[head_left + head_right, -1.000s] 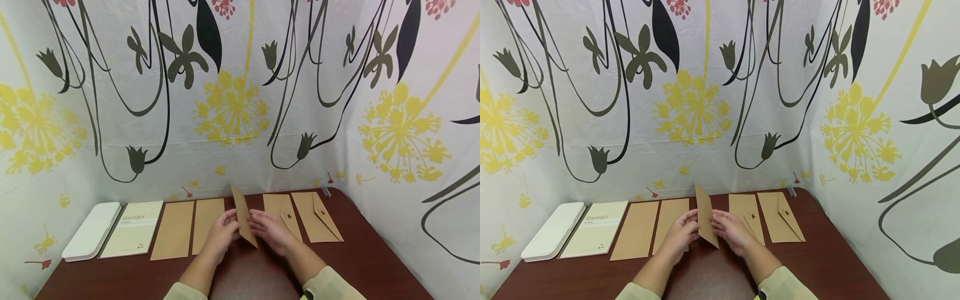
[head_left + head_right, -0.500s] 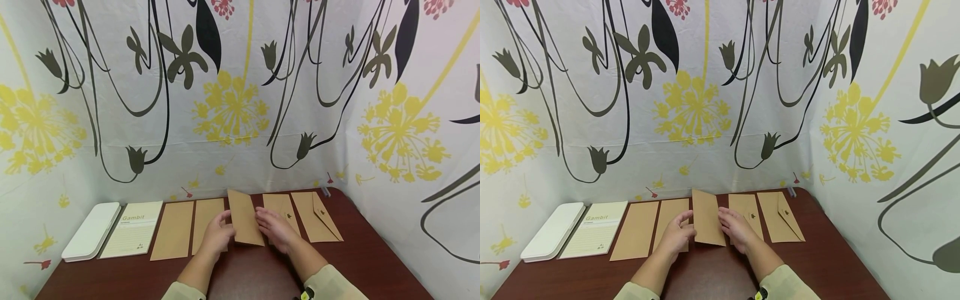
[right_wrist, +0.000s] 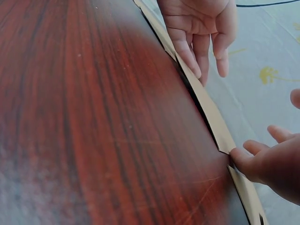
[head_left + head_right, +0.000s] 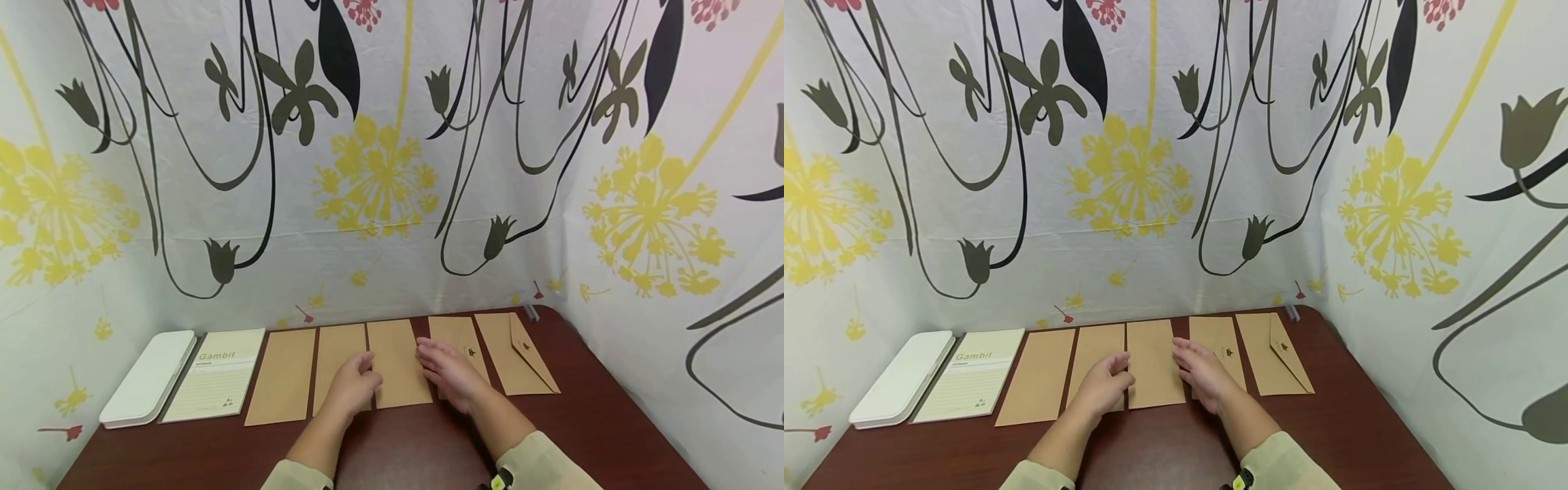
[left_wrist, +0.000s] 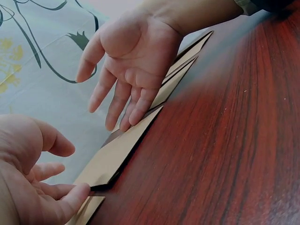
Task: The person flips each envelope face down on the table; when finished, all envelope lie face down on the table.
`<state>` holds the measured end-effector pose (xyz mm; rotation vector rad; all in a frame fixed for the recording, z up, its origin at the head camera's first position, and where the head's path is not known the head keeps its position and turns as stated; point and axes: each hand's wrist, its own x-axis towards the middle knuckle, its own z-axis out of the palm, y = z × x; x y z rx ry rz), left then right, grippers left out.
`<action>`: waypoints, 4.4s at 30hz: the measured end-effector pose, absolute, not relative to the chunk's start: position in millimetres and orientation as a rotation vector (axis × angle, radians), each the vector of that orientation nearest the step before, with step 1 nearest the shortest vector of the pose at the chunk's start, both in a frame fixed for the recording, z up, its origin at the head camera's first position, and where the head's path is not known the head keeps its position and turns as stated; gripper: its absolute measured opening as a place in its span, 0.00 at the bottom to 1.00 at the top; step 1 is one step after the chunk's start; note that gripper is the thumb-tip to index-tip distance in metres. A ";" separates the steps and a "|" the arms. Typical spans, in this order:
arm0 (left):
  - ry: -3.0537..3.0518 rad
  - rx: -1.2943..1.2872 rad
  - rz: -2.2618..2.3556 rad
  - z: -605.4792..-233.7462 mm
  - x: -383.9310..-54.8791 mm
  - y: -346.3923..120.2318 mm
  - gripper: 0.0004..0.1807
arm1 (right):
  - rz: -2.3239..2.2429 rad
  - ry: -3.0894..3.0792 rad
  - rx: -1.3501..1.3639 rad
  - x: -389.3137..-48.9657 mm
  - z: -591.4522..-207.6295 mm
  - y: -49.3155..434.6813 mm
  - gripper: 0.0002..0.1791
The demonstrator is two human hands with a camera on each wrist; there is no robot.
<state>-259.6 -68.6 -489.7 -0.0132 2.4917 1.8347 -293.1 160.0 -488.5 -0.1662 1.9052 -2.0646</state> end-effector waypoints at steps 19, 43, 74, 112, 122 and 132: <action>2.385 0.112 1.995 -479.1 -247.8 -30.0 0.31 | -2.090 2.014 -0.138 -295.4 -466.5 184.0 0.33; 2.236 0.080 1.880 -475.8 -268.0 35.5 0.39 | -1.817 2.215 0.053 -320.9 -474.1 288.1 0.38; 2.187 0.151 1.916 -478.7 -261.9 54.6 0.34 | -2.071 2.163 -0.059 -308.2 -470.7 265.8 0.31; 1.972 0.116 2.290 -464.9 -252.1 55.8 0.32 | -1.992 2.116 -0.020 -291.9 -487.8 239.1 0.33; 2.191 0.010 2.169 -479.4 -258.0 48.4 0.37 | -1.992 2.086 0.000 -300.5 -482.0 252.2 0.34; 2.223 0.007 1.990 -481.0 -261.8 42.7 0.36 | -1.989 2.126 0.003 -306.3 -485.2 257.9 0.33</action>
